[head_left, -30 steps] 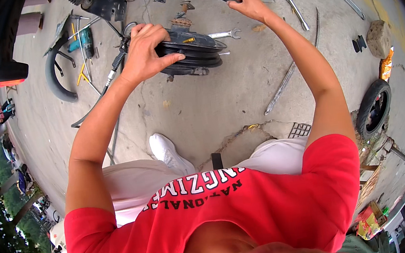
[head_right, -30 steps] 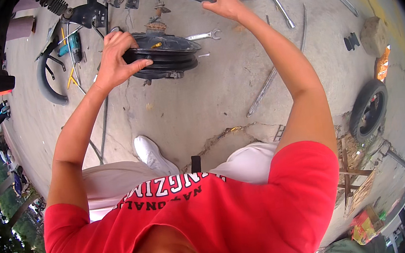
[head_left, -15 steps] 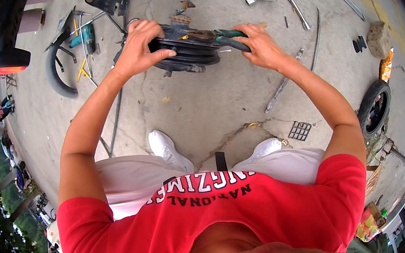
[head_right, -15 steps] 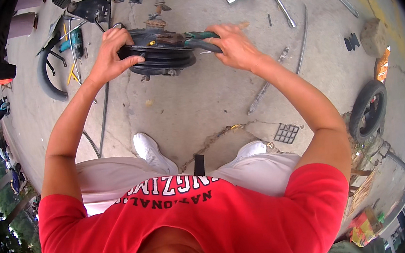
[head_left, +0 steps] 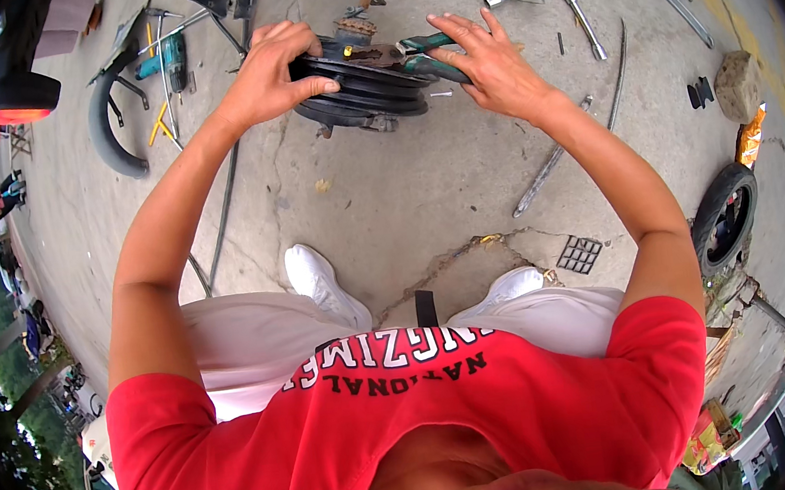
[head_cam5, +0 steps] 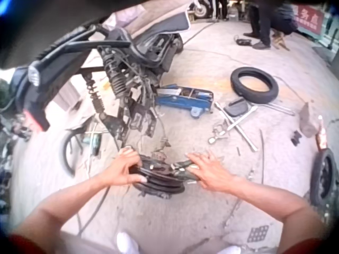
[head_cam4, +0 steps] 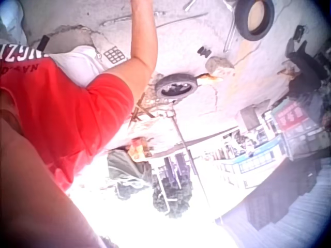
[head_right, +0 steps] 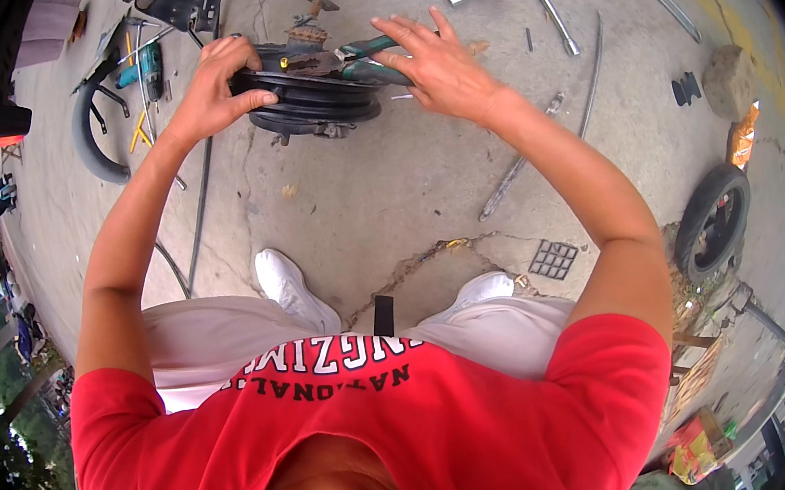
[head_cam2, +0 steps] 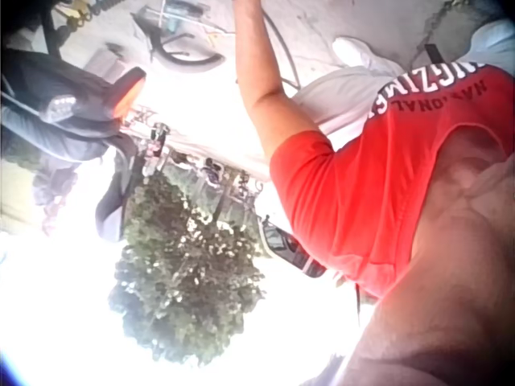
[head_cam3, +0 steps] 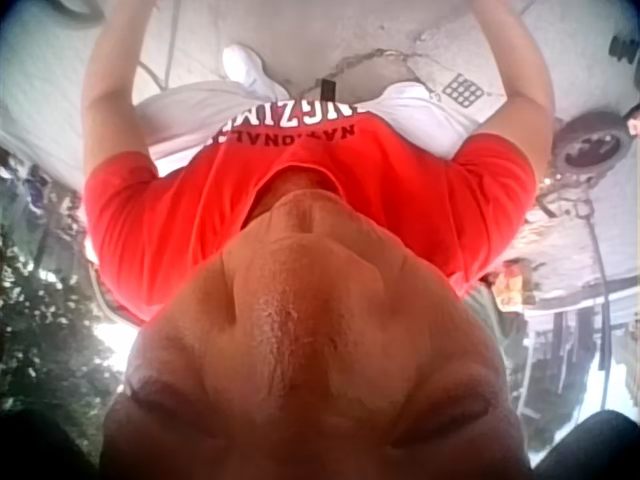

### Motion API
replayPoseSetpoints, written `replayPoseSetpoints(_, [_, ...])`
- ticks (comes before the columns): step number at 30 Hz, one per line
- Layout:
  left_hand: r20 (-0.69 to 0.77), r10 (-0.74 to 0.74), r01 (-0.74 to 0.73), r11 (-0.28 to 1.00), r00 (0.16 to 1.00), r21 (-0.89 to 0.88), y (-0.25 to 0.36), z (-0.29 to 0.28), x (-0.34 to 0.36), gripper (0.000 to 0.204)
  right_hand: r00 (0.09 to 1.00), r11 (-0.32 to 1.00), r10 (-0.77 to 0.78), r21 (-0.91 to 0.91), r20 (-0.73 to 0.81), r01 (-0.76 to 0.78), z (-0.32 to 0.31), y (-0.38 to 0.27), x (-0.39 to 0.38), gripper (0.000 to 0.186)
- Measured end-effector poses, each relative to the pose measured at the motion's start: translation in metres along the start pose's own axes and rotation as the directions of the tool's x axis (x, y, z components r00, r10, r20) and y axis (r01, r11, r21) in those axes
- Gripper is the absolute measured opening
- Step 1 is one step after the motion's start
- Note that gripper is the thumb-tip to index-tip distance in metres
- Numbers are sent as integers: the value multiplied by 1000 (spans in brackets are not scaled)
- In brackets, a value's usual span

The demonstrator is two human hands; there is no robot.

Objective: The person removes a tire from a motorcycle wheel rim using pliers and a metal bar, then fits a new tire onto the rim and secures it with tools. The person uses pliers to pry the tire bead and a metal bar to lever the tire into place.

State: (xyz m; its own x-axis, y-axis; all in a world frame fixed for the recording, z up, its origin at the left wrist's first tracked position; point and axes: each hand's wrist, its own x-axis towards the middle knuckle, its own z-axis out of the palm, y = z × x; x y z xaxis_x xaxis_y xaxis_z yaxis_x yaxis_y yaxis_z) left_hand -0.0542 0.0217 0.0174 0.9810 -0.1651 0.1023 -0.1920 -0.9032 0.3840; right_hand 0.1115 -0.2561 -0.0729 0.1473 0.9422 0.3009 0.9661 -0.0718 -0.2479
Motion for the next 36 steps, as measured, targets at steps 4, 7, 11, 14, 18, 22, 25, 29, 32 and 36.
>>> replayPoseSetpoints(4, [-19, 20, -20, 999, 1000, 27, 1, 1, 1, 48, 999, 998, -14, 58, 43, 12, -5, 3, 0, 55])
replayPoseSetpoints(7, [-17, 22, -22, 999, 1000, 26, 2, 1, 4, 48, 998, 993, 7, 121, 60, -14, -3, 4, -2, 55])
replayPoseSetpoints(11, [-1, 16, -16, 999, 1000, 28, -1, 2, 8, 48, 992, 958, 51, 274, 115, -81, 11, 8, -6, 55])
replayPoseSetpoints(14, [-12, 15, -15, 999, 1000, 36, -1, 2, 9, 49, 988, 944, 81, 307, 128, -118, 8, 7, -7, 55])
replayPoseSetpoints(18, [-32, 23, -22, 999, 999, 36, -3, 3, 12, 49, 990, 943, 99, 308, 99, -125, 1, 0, -4, 54])
replayPoseSetpoints(22, [-38, 49, -48, 999, 998, 21, -4, 4, 17, 48, 993, 975, 87, 197, 77, -101, -9, 0, 0, 50])
replayPoseSetpoints(25, [-47, 58, -57, 998, 997, 23, -3, 4, 20, 47, 997, 983, 40, 174, 61, -50, -9, 7, -1, 48])
replayPoseSetpoints(29, [-49, 45, -44, 999, 998, 30, -2, 4, 19, 47, 979, 913, 160, 359, 124, -195, -14, 8, 1, 52])
replayPoseSetpoints(32, [-57, 29, -28, 999, 998, 19, -3, 6, 23, 47, 967, 847, 238, 469, 87, -250, -13, 9, 4, 57])
replayPoseSetpoints(36, [-59, 12, -9, 999, 998, 40, -1, 8, 24, 47, 963, 909, 219, 325, 156, -260, -13, 8, 9, 59])
